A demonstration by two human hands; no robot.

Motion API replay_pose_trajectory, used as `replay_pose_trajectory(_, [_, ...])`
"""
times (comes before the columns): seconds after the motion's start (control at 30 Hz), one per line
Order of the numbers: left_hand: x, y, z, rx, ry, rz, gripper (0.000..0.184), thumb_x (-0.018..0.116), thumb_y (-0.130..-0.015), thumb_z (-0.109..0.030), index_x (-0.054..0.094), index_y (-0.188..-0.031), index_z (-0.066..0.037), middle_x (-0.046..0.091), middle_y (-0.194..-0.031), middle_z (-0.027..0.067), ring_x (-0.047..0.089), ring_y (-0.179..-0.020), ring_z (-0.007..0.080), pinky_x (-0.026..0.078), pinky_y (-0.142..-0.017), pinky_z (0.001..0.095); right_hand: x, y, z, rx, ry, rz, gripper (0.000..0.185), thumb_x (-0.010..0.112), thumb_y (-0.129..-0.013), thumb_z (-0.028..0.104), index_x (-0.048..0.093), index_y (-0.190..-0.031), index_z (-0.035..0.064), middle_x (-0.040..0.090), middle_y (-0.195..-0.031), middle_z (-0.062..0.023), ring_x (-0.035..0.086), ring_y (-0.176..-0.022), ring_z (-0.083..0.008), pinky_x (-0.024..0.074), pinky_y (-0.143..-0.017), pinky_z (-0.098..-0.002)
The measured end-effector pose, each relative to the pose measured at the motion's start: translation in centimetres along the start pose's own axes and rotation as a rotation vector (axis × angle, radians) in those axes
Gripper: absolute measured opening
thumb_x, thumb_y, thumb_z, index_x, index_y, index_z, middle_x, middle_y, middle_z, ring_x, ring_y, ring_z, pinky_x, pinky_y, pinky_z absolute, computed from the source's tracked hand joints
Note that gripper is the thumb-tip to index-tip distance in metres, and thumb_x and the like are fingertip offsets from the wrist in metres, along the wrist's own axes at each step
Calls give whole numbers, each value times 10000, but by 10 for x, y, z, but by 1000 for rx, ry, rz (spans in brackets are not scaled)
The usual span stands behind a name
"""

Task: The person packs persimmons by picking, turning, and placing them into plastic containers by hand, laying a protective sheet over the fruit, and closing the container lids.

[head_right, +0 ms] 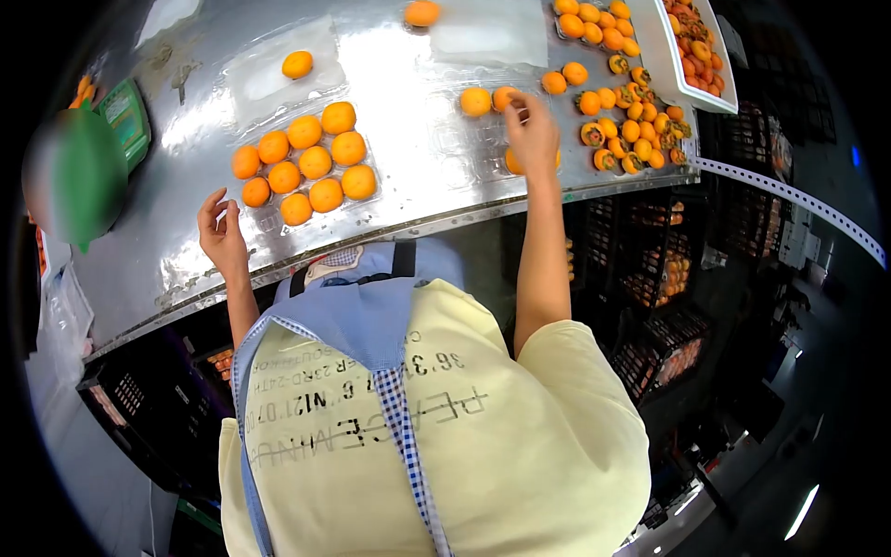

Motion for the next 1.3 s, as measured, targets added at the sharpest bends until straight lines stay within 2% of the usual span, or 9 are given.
replay_pose_trajectory(0.2, [12, -1, -9, 32, 28, 33, 167, 592, -849, 25, 629, -1002, -33, 567, -1071, 47, 564, -923, 109, 486, -741, 229, 2, -27, -28, -65, 386, 13, 394, 687, -762, 308, 635, -1059, 54, 641, -1011, -148, 613, -905, -299, 486, -768, -394])
replay_pose_trajectory(0.4, [15, 1, -7, 32, 32, 77, 140, 586, -867, 11, 624, -1002, 6, 593, -1022, 48, 583, -898, 110, 499, -753, 233, 5, -41, -22, 23, 456, 206, 547, 737, -685, 383, 624, -1081, 21, 636, -1027, -160, 597, -963, -314, 483, -801, -398])
replay_pose_trajectory(0.5, [15, 4, -7, 40, 20, 87, 152, 588, -874, 1, 619, -1022, 21, 599, -1011, 48, 588, -884, 107, 501, -759, 231, 1, -45, -24, 12, 363, 165, 568, 760, -664, 354, 616, -1085, 1, 639, -994, -166, 609, -945, -283, 490, -793, -372])
replay_pose_trajectory(0.6, [17, 9, -10, 25, 52, 80, 164, 591, -874, -5, 616, -1034, 20, 606, -1004, 56, 589, -889, 113, 500, -760, 234, -7, -34, -11, 6, -8, 59, 577, 751, -729, 277, 550, -1170, -36, 601, -1065, -151, 601, -984, -230, 514, -819, -352])
replay_pose_trajectory(0.7, [26, 12, -18, -42, 132, 157, 199, 594, -874, -10, 608, -1072, -5, 614, -1020, 66, 585, -891, 112, 498, -750, 238, -3, -11, 33, 62, -678, 135, 584, 718, -769, 195, 473, -1247, -33, 555, -1121, -145, 587, -1008, -236, 522, -845, -369])
replay_pose_trajectory(0.83, [55, 19, -62, -31, 212, 367, 337, 632, -833, -15, 559, -1161, -39, 604, -1066, 48, 575, -891, 114, 484, -778, 256, 27, 22, 94, 91, -1185, 424, 568, 662, -812, 220, 438, -1274, -24, 558, -1139, -152, 588, -1032, -247, 527, -829, -360])
replay_pose_trajectory(1.0, [76, 23, -134, 174, 209, 533, 521, 730, -720, -53, 538, -1205, -71, 562, -1134, 73, 552, -972, 172, 469, -825, 293, 62, 58, 140, 289, -1273, 727, 637, 668, -806, 396, 468, -1224, -41, 582, -1109, -140, 609, -1011, -240, 529, -802, -332])
replay_pose_trajectory(1.13, [78, 24, -122, 313, 153, 522, 567, 748, -710, -108, 525, -1230, -78, 552, -1140, 84, 545, -1008, 210, 459, -850, 310, 74, 73, 161, 368, -1264, 806, 467, 601, -885, 332, 521, -1172, -27, 601, -1075, -114, 605, -988, -184, 524, -793, -308])
replay_pose_trajectory(1.3, [73, 31, -106, -113, 525, 561, 518, 678, -818, -143, 465, -1273, -15, 538, -1161, 75, 550, -1059, 168, 457, -884, 297, 78, 67, 153, 202, -917, 796, 358, 616, -879, 242, 552, -1151, 19, 615, -1032, -68, 592, -901, -124, 506, -706, -246])
Point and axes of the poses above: each hand's wrist, its own y-axis away from the middle knuckle, its own x-axis out of the palm, z = x × y, the point moved 2 cm from there along -y, towards the middle knuckle
